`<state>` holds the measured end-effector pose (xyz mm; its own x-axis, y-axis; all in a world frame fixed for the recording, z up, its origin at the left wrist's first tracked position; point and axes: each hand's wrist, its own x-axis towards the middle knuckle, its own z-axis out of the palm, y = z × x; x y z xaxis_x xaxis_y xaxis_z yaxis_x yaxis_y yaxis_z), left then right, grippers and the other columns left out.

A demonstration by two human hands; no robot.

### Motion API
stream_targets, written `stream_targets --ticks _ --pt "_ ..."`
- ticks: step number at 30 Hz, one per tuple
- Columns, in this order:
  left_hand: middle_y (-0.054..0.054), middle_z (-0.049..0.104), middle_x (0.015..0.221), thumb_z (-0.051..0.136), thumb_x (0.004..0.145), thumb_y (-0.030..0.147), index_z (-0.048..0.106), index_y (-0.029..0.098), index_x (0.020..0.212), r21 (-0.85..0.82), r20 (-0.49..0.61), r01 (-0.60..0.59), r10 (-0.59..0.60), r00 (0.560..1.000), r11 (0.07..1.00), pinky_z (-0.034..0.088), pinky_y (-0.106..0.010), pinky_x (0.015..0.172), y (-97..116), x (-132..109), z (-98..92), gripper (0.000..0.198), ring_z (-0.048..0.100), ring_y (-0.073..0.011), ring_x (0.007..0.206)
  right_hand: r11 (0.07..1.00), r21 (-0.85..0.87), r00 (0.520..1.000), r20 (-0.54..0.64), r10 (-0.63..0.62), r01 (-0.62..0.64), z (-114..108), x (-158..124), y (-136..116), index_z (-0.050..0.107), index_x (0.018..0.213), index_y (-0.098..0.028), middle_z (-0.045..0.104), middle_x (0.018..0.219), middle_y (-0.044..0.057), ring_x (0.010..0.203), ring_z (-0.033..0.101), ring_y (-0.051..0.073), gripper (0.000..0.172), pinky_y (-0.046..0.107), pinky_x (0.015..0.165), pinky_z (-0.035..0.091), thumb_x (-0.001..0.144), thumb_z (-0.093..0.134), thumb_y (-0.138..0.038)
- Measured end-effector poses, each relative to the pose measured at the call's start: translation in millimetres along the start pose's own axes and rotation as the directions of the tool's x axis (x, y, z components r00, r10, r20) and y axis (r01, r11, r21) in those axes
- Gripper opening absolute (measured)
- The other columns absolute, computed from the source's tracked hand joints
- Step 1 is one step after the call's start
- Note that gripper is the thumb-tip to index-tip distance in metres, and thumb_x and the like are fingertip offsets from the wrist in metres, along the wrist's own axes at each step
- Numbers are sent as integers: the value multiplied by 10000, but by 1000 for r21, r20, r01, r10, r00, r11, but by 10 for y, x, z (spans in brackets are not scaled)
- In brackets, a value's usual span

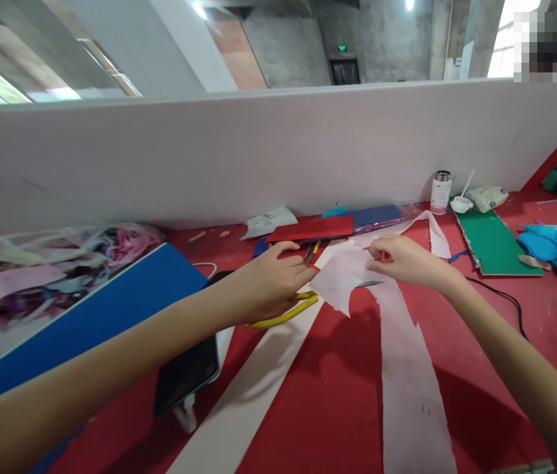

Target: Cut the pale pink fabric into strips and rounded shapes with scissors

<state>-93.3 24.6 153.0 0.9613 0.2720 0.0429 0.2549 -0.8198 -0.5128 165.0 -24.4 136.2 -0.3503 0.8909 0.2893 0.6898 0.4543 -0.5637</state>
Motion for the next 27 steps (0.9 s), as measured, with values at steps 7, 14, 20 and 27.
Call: stream_targets --ticks 7,14,20,27 --pt "-84 702 837 486 852 211 626 146 933 58 44 38 -41 998 998 350 -413 845 31 65 5 173 609 -212 718 1000 -23 997 70 11 -10 41 14 -25 330 609 -209 448 642 -25 597 388 118 290 261 553 252 852 487 -197" --pt "-102 695 862 428 892 292 617 131 928 74 -22 53 -51 998 996 347 -405 836 58 119 -38 251 610 -216 728 998 -55 996 85 -21 26 31 37 -39 356 624 -200 454 657 -22 617 382 116 256 252 574 254 848 475 -164" --pt "-115 693 861 420 899 373 612 126 950 85 -29 69 -67 997 994 351 -421 858 86 141 -41 317 611 -229 754 999 -18 998 58 -39 40 30 37 -42 300 628 -207 396 638 -38 598 337 106 280 249 571 231 853 463 -171" --pt "-113 689 860 469 869 337 600 126 957 84 -44 87 -83 996 993 352 -434 880 107 152 -23 263 610 -232 766 999 25 998 49 -26 25 29 28 -54 253 626 -211 339 614 -52 576 300 98 314 243 553 222 847 470 -161"
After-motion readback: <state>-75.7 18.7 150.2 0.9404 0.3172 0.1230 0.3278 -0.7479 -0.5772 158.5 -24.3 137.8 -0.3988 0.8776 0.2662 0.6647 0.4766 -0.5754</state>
